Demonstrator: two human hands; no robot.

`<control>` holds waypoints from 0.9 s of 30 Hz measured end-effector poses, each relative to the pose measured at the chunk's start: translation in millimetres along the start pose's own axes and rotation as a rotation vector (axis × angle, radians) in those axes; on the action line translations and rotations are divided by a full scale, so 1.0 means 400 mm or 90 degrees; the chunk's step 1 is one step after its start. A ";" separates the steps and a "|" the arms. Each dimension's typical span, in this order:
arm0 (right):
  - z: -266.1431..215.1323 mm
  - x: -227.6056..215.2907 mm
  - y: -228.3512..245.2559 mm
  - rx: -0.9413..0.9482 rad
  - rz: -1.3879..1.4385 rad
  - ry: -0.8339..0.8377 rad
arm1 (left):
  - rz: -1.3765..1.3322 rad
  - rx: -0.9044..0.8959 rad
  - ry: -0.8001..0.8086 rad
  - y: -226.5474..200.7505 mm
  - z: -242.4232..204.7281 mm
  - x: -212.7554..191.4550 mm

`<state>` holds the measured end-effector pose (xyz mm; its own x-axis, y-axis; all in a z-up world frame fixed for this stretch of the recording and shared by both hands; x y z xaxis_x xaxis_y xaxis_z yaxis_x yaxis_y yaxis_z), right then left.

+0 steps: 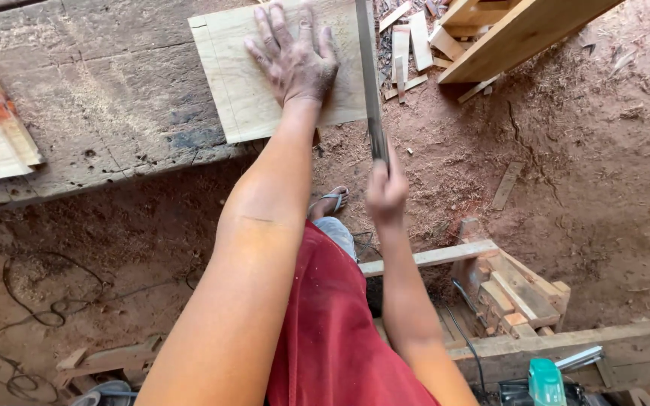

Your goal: The person uses a hand saw to cut a small piece of wood on a workbench. They then use a hammer to tap the wood and a chisel to clean the edges before resuming sawing.

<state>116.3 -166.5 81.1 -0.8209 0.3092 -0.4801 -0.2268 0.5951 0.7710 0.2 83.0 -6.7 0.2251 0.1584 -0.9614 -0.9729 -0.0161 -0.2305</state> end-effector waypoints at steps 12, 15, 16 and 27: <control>-0.206 -0.090 -0.070 -0.060 -0.020 -0.085 | -0.023 -0.018 0.058 0.000 0.000 -0.001; -0.333 -0.133 -0.221 0.064 -0.064 -0.093 | -0.013 -0.011 0.069 0.006 -0.007 0.014; -0.327 -0.125 -0.232 0.058 -0.026 -0.091 | -0.009 -0.006 0.057 0.005 -0.009 0.010; 0.229 0.055 0.095 -0.115 -0.008 -0.073 | 0.007 -0.008 0.136 0.009 -0.007 0.001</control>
Point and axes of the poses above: each hand's wrist, its own z-axis towards the middle knuckle, its own x-axis out of the palm, y = z × x, the point moved 8 cm from there along z, towards the middle knuckle, and after that the axes turned 7 degrees about -y, right-handed, at the moved point
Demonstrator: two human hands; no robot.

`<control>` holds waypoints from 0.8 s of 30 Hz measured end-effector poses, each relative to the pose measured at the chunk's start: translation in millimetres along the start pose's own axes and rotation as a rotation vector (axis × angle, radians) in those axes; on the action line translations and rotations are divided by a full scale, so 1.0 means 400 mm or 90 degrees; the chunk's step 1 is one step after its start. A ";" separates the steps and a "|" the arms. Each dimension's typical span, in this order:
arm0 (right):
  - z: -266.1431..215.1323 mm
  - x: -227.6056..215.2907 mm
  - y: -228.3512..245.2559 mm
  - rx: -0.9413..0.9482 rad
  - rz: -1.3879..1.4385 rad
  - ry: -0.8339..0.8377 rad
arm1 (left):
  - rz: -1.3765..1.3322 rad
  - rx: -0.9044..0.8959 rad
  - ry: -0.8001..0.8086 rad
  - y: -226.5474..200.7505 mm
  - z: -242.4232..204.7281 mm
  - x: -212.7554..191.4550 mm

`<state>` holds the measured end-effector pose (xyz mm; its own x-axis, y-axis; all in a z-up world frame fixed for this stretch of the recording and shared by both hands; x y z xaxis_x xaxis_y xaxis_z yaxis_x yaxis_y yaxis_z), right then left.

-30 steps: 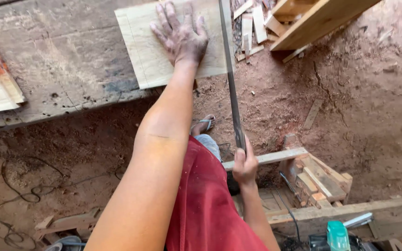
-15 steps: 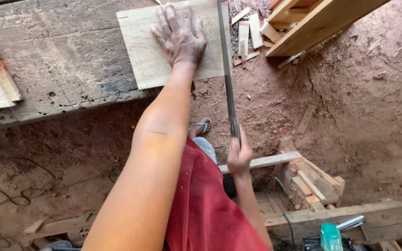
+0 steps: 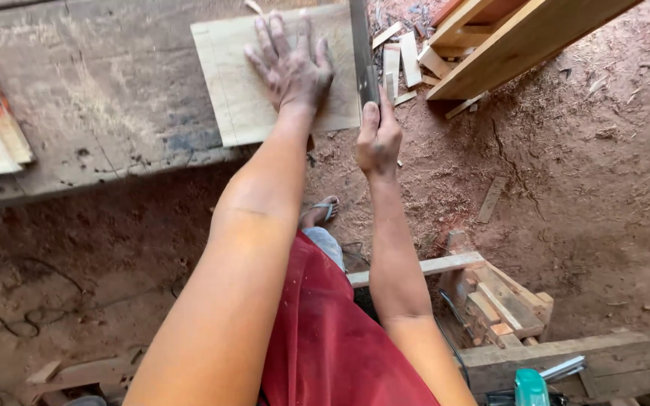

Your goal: The person uses a hand saw to cut a small piece of wood on a workbench. They then use a hammer to tap the wood and a chisel to clean the edges before resuming sawing.

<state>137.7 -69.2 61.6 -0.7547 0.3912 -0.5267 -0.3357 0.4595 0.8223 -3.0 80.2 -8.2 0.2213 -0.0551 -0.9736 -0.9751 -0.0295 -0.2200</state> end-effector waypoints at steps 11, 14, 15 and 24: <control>-0.607 -0.254 -0.211 0.190 -0.051 -0.001 | -0.027 0.015 -0.044 -0.005 0.007 -0.001; -0.595 -0.251 -0.233 0.142 -0.005 -0.023 | -0.046 -0.005 -0.012 -0.014 0.004 -0.025; -0.451 -0.189 -0.209 0.136 0.000 -0.023 | -0.045 -0.005 -0.020 -0.007 0.023 -0.002; 0.025 -0.007 0.069 -0.047 0.035 -0.040 | -0.005 0.008 -0.035 -0.005 -0.005 -0.009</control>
Point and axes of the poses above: each hand's wrist, its own z-axis towards the middle knuckle, its own x-axis out of the palm, y = z × x, the point moved 8 cm from there along z, towards the middle knuckle, and after that the axes turned 7 degrees about -y, right-handed, at the moved point
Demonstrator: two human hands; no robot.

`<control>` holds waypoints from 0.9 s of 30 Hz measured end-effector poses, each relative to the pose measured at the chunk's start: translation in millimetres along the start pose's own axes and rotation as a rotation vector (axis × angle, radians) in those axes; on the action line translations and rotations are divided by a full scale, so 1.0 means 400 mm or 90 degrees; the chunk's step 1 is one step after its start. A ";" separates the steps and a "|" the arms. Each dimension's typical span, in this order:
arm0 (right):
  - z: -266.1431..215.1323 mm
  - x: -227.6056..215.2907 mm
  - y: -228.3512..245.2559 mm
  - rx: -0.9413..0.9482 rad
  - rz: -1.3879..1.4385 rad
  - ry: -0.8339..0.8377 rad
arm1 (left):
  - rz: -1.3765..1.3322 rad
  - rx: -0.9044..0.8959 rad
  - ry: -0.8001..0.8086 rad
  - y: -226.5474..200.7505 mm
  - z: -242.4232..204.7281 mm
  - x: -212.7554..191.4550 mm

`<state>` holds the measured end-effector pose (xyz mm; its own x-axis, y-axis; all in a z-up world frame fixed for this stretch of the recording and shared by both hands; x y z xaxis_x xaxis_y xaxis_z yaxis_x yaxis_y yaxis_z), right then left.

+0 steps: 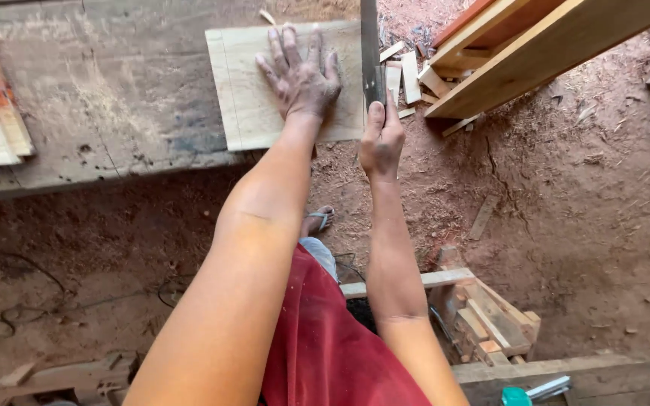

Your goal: The person uses a hand saw to cut a small piece of wood on a workbench. They then use a hammer to tap the wood and a chisel to clean the edges before resuming sawing.

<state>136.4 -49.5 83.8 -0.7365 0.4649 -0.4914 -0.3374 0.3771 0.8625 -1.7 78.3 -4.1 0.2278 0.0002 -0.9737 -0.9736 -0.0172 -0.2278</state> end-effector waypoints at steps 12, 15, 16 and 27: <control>-0.566 -0.265 -0.236 0.181 -0.083 -0.007 | 0.018 0.021 0.009 -0.002 0.019 0.020; -0.266 -0.108 -0.108 0.152 -0.064 0.066 | 0.067 0.033 0.010 0.005 0.006 0.046; -0.153 -0.057 -0.056 0.116 -0.002 0.055 | 0.044 0.033 -0.013 0.003 0.007 0.040; -0.360 -0.151 -0.093 0.193 0.033 0.044 | -0.024 0.014 0.009 -0.009 0.025 0.006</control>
Point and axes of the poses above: each hand's wrist, its own z-axis towards the middle knuckle, its own x-axis out of the palm, y = z × x, the point moved 8 cm from there along z, towards the middle knuckle, and after that the axes turned 7 degrees about -y, right-handed, at the moved point
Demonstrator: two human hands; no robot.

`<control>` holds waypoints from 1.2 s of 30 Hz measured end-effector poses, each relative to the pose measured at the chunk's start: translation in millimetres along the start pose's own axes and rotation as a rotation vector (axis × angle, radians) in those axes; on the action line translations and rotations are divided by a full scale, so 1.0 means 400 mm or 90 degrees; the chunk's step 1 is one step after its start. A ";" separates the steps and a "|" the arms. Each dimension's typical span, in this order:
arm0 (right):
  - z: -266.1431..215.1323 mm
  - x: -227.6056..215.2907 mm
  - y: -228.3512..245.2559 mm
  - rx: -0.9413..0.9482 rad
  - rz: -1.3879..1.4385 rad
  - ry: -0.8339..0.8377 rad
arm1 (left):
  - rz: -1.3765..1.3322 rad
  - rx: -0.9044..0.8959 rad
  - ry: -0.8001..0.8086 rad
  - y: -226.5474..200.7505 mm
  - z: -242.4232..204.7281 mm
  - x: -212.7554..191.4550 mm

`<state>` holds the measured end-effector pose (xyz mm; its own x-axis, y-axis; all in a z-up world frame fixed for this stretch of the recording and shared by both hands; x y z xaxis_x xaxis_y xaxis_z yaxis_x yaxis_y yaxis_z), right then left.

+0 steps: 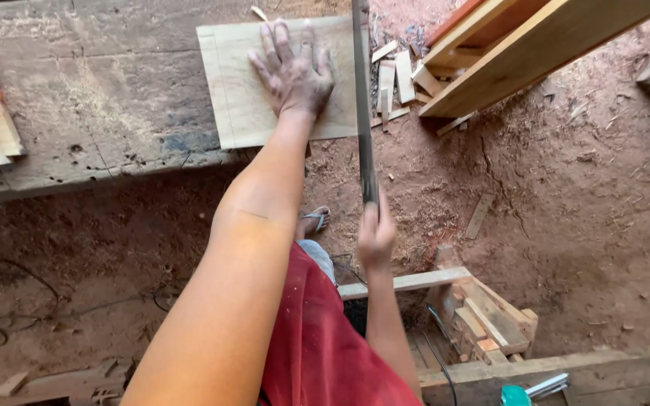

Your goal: The person uses a hand saw to cut a small piece of wood on a workbench. They then use a hammer to tap the wood and a chisel to clean the edges before resuming sawing.

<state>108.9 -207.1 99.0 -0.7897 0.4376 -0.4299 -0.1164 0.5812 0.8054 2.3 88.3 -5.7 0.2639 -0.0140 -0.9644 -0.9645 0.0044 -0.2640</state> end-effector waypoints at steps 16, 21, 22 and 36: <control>0.390 0.166 0.240 -0.186 -0.052 -0.062 | -0.009 0.025 -0.100 0.000 0.006 0.010; 0.339 0.138 0.204 -0.178 -0.005 -0.049 | -0.018 -0.008 -0.032 0.021 -0.009 0.037; 0.293 0.127 0.202 -0.136 -0.015 -0.018 | 0.010 0.000 -0.030 0.025 -0.008 0.041; 0.151 0.073 0.091 -0.103 0.002 0.021 | 0.038 0.011 -0.060 0.011 -0.017 0.030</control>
Point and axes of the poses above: each hand's wrist, its own z-axis towards the middle knuckle, its own x-axis out of the palm, y = z × x, the point moved 8 cm from there along z, towards the middle knuckle, and after that the axes turned 7 degrees about -y, right-handed, at the moved point
